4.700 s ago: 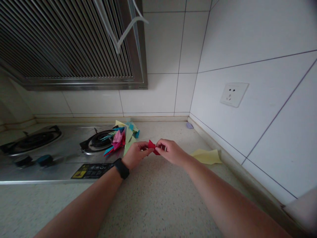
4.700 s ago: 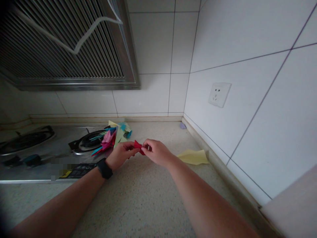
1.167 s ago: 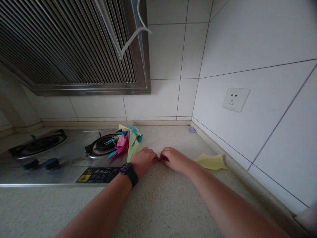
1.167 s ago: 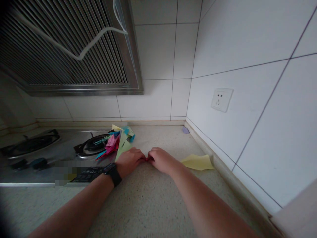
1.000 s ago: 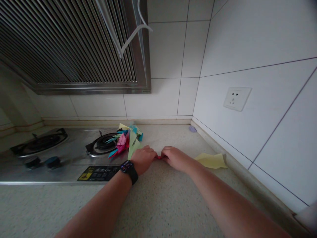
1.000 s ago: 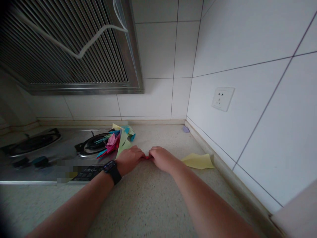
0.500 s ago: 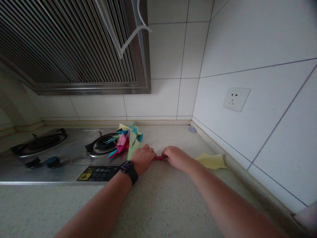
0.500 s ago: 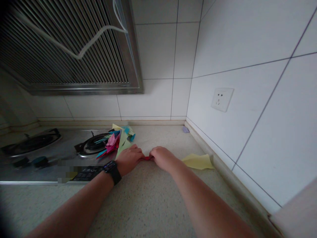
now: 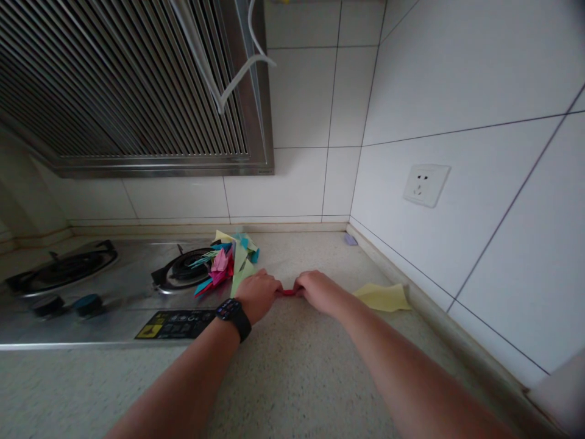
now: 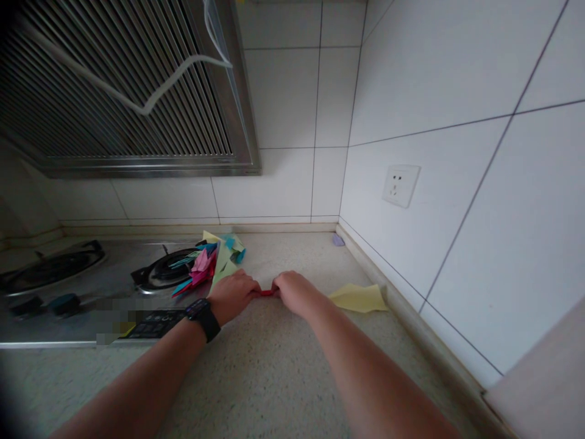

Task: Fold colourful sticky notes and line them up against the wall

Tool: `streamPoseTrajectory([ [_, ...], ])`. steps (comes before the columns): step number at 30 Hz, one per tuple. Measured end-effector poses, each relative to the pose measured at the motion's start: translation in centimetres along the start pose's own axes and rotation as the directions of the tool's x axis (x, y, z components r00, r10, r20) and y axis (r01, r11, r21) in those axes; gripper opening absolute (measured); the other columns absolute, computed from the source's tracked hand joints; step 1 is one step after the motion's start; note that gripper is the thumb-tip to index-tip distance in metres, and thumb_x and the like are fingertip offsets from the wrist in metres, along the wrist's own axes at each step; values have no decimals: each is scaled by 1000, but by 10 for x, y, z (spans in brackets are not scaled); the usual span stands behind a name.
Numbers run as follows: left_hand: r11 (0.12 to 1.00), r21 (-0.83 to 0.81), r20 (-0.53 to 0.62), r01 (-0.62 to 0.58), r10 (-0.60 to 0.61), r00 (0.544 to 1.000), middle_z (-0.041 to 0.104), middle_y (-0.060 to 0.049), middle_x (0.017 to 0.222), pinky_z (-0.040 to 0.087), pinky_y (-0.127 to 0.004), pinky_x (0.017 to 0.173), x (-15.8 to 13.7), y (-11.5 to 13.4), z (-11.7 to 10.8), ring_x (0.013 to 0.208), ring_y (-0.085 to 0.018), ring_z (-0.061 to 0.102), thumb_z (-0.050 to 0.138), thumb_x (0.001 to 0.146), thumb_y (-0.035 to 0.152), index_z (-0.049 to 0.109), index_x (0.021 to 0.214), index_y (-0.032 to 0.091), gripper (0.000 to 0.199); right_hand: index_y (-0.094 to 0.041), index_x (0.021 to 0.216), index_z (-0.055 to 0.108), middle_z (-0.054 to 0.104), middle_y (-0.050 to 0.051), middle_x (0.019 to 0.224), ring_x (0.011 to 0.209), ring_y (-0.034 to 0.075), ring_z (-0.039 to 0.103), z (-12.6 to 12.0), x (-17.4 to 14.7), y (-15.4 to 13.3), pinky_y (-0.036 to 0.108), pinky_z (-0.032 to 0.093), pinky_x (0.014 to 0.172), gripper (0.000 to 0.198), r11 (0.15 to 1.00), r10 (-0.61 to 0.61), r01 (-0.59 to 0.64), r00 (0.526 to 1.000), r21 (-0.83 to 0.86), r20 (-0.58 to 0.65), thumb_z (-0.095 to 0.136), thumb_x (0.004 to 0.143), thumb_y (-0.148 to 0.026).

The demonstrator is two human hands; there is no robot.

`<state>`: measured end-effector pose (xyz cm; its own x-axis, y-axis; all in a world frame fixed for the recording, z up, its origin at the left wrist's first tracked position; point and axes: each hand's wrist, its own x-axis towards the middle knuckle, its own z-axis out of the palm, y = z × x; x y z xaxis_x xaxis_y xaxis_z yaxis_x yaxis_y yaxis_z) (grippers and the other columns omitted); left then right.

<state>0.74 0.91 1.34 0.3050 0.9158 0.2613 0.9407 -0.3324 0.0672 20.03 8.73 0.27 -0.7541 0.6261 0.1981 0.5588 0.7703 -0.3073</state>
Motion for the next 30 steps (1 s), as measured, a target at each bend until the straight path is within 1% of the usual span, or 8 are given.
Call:
streamPoseTrajectory([
  [4,999,-49,19,16,-15,1000,70,-6,84,42,-32,76,-3,-2,-3,92,-23,57,53,86,26,73,91,25,20,-21,85,74,72,7,87,83,19,64,-1,-2,4,27,43,75,15,1000,6,-6,1000,-24,-1,61,78,-15],
  [9,996,-82,13,27,-25,1000,71,-5,86,42,-32,77,-5,-1,-6,92,-23,58,53,85,25,73,91,25,21,-21,87,73,72,7,88,85,19,64,-3,-3,4,27,43,76,16,998,-5,4,1000,-64,-5,60,79,-16],
  [16,994,-83,48,66,-62,997,70,-5,88,44,-30,76,-4,-1,-5,92,-22,59,52,85,28,73,92,25,23,-19,89,73,71,9,90,88,21,63,-11,-5,4,27,42,77,17,984,23,-11,998,-176,67,59,81,-19],
  [19,994,-98,53,57,-52,997,70,-5,89,44,-30,77,-6,-2,-3,90,-22,60,52,85,28,73,92,25,22,-19,90,72,70,8,92,89,21,63,-14,-6,1,27,41,78,17,979,15,0,997,-204,75,57,82,-19],
  [21,990,-131,30,42,-38,999,69,-5,91,45,-30,78,-7,-3,-2,90,-21,61,51,85,26,72,94,25,23,-19,91,71,69,8,93,89,20,62,-17,-8,-1,26,40,78,18,977,0,14,998,-214,66,56,83,-18],
  [25,975,-219,-58,24,-38,998,68,-4,94,44,-28,80,-9,-4,2,91,-19,61,49,86,21,71,98,24,25,-19,92,69,67,6,95,90,17,61,-23,-10,-3,25,39,78,20,978,-11,14,1000,-210,15,50,87,-15],
  [27,967,-251,-97,40,-66,993,68,-4,93,45,-28,78,-8,-5,4,88,-19,61,50,85,20,71,97,23,24,-20,91,68,68,6,95,91,18,60,-25,-11,-3,25,39,77,20,975,17,-17,1000,-220,-3,49,88,-16],
  [30,952,-294,-155,79,-129,979,68,-4,91,45,-26,73,-6,-7,5,82,-18,61,53,82,19,71,94,21,22,-23,94,68,69,5,93,87,19,61,-28,-14,-2,27,38,71,20,963,76,-76,997,-260,-9,48,90,-22],
])
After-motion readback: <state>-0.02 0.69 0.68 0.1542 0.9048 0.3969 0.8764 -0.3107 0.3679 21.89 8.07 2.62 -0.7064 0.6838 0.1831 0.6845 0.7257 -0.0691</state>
